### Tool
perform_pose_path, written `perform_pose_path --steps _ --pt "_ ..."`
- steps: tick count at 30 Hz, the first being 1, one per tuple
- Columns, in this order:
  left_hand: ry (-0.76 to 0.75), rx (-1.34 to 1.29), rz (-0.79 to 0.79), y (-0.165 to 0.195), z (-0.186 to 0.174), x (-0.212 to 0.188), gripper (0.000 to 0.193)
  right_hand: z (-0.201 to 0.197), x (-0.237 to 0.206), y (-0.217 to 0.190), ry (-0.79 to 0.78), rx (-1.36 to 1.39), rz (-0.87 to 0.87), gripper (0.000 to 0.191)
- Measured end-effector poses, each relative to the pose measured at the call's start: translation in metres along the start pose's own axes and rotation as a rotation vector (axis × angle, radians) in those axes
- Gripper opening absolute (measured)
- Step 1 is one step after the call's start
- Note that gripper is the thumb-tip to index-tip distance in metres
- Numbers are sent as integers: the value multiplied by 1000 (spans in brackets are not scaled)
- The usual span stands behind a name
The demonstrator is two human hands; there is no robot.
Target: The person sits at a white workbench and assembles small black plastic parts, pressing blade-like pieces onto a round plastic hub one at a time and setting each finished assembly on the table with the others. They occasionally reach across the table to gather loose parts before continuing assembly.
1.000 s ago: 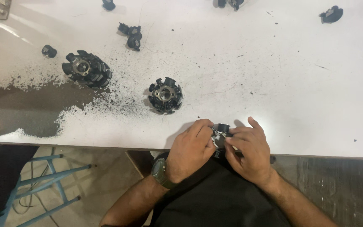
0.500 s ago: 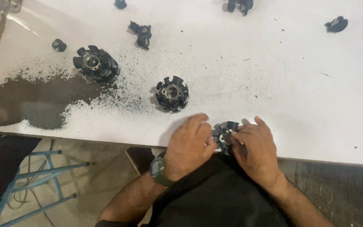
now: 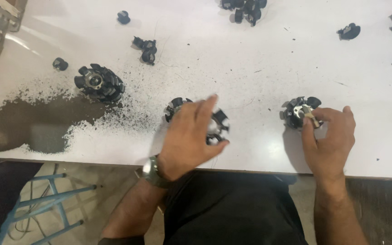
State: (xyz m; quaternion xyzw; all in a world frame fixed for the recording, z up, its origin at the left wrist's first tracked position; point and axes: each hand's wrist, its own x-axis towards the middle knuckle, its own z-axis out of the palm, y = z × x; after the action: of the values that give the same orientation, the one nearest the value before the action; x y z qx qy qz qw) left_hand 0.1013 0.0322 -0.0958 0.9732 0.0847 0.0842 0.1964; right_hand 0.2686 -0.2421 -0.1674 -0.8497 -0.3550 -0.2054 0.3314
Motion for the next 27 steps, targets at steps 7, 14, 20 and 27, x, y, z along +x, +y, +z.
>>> perform_pose_path --steps 7,14,20,27 --pt "-30 -109 53 27 53 -13 108 21 -34 -33 -21 350 -76 23" --pt "212 -178 111 27 58 -18 29 30 -28 -75 -160 388 -113 23" --pt "258 -278 33 18 68 -21 18 38 -18 -91 -241 284 -134 28" --pt "348 -282 38 12 63 -24 16 41 -14 -98 -273 263 -137 27"
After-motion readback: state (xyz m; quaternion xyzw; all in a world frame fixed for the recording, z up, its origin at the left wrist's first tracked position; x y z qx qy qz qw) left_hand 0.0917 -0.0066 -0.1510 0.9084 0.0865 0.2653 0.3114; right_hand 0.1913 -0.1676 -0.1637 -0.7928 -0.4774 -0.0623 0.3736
